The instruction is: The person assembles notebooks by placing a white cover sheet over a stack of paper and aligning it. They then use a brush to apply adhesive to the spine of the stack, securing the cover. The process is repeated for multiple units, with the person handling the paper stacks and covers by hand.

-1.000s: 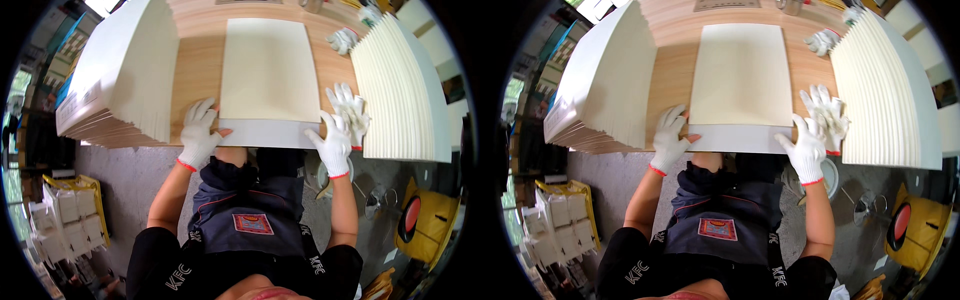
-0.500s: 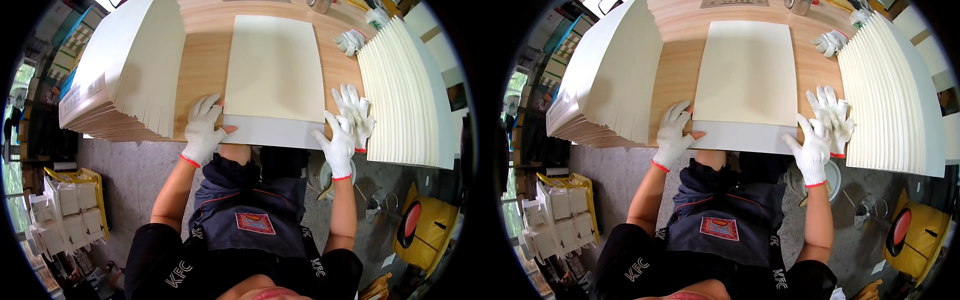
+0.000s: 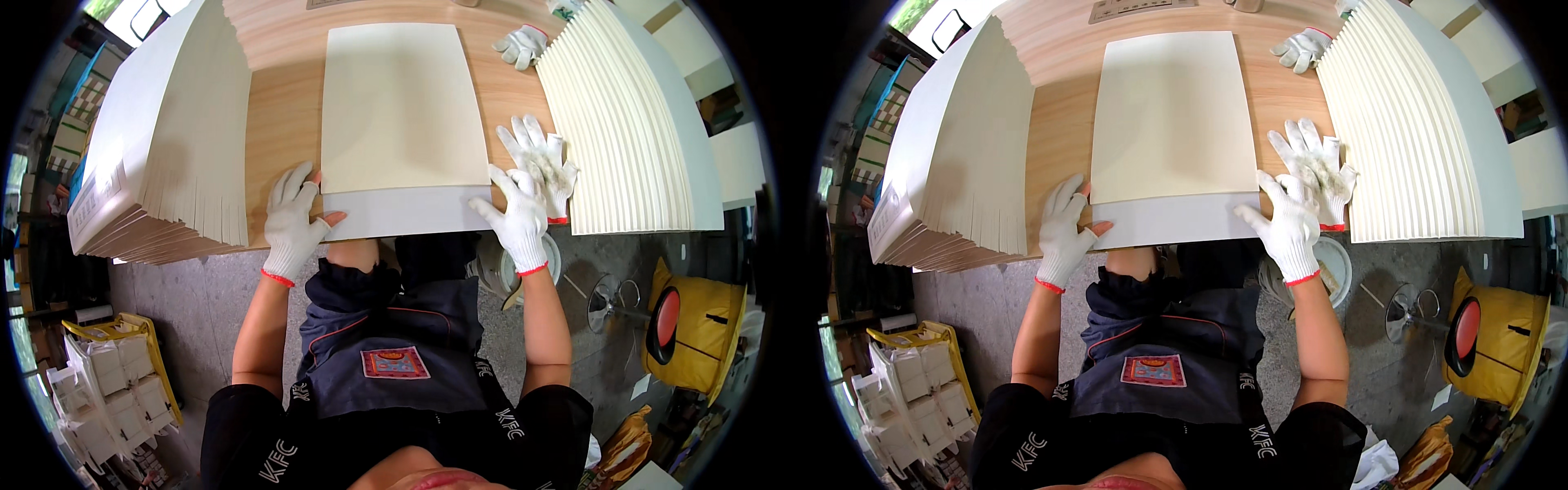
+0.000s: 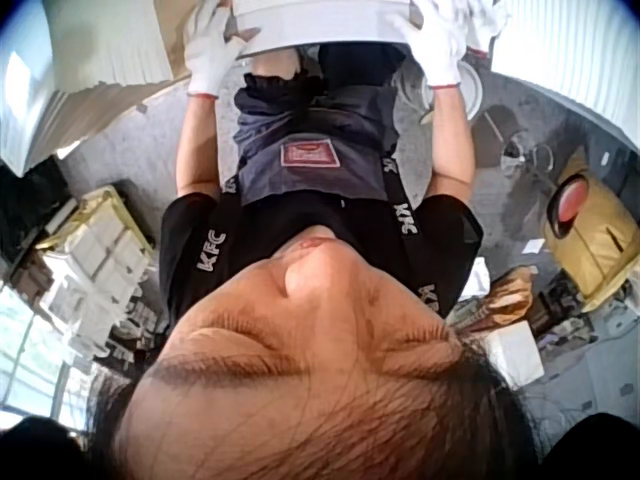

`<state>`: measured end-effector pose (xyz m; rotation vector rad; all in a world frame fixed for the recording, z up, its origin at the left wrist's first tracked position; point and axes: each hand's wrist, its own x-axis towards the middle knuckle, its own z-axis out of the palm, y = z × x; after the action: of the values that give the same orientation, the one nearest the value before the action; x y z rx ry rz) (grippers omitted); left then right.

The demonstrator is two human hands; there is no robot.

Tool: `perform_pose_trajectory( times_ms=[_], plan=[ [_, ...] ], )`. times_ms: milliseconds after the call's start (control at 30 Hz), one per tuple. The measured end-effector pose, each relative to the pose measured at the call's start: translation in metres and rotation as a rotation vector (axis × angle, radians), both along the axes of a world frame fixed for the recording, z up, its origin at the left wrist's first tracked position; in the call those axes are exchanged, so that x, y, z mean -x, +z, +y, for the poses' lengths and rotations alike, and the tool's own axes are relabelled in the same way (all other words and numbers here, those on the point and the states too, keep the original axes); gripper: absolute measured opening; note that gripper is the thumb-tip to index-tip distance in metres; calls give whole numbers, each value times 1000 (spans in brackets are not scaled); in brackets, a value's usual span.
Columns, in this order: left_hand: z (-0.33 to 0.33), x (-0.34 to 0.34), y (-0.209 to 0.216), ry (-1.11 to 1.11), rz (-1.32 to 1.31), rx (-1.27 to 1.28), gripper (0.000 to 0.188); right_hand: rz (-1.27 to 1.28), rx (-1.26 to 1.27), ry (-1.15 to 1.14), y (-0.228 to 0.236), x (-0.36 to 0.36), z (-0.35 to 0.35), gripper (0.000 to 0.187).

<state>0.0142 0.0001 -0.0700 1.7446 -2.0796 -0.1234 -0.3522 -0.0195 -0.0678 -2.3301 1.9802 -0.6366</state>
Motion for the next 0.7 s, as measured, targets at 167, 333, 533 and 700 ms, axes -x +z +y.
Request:
perform_pose_trajectory(
  times_ms=[167, 333, 533, 700],
  plan=[
    [1, 0, -1, -5, -1, 17, 73, -28, -20, -1, 2, -2, 1, 62],
    [-1, -2, 2, -5, 52, 13, 75, -25, 36, 11, -2, -1, 1, 63],
    [-6, -5, 4, 2, 87, -86, 77, -43, -9, 10, 8, -5, 2, 62],
    [-5, -2, 6, 12, 61, -82, 78, -5, 29, 19, 1, -2, 1, 63]
  ],
)
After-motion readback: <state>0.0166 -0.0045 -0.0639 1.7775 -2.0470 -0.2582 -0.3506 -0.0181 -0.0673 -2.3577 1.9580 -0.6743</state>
